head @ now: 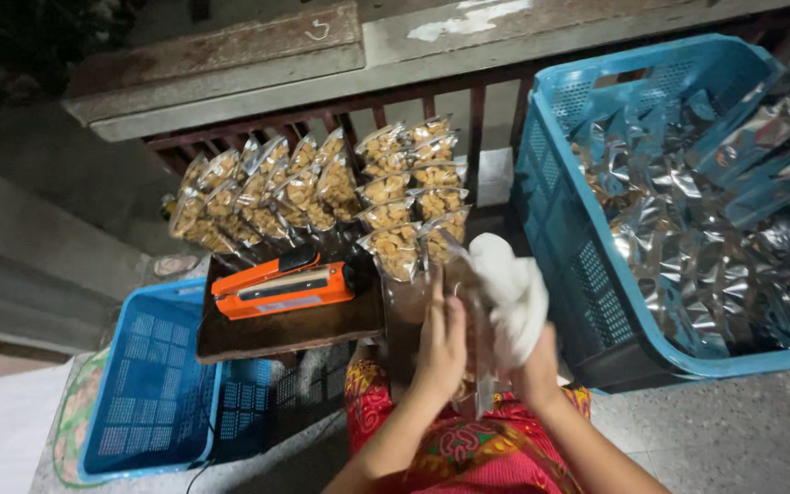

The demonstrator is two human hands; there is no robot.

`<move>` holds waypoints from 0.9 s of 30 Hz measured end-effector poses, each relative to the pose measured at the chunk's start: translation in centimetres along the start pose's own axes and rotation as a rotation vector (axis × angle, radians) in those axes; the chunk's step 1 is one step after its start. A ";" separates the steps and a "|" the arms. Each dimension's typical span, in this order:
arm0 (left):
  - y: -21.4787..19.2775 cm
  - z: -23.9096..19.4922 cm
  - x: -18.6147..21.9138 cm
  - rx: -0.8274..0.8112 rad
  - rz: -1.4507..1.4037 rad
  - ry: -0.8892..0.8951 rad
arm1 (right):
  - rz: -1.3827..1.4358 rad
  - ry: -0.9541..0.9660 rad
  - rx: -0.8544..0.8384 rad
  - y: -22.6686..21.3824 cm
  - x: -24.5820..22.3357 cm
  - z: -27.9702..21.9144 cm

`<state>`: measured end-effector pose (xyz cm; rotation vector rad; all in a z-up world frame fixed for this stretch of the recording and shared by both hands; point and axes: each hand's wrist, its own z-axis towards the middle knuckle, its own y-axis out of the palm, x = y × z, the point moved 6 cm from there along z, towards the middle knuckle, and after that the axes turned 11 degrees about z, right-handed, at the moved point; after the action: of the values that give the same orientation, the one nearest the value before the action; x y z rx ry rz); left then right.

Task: The person sits on the floor and repeatedly wipes sealed transparent snack packages with a white cloth. They pick up each package from a blue basket, wipe the surface, and place it on a wooden table next to other finished packages.

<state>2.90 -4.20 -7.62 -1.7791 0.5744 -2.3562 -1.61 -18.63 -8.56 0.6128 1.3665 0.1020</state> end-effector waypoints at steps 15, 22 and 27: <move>1.3 -1.2 -2.9 -0.091 -0.568 0.135 | -0.580 -0.443 -0.412 6.8 -6.7 3.2; -1.7 0.6 -4.2 -0.017 -0.490 0.080 | -0.771 -0.553 -0.312 10.1 -4.7 -1.3; -3.1 0.7 0.1 -0.123 -0.559 0.149 | -0.892 -0.742 -0.344 11.4 -5.6 -1.8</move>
<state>3.95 -1.58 -6.22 -2.0411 0.2598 -2.8887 -1.39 -10.73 1.55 -0.2778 0.7596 -0.5524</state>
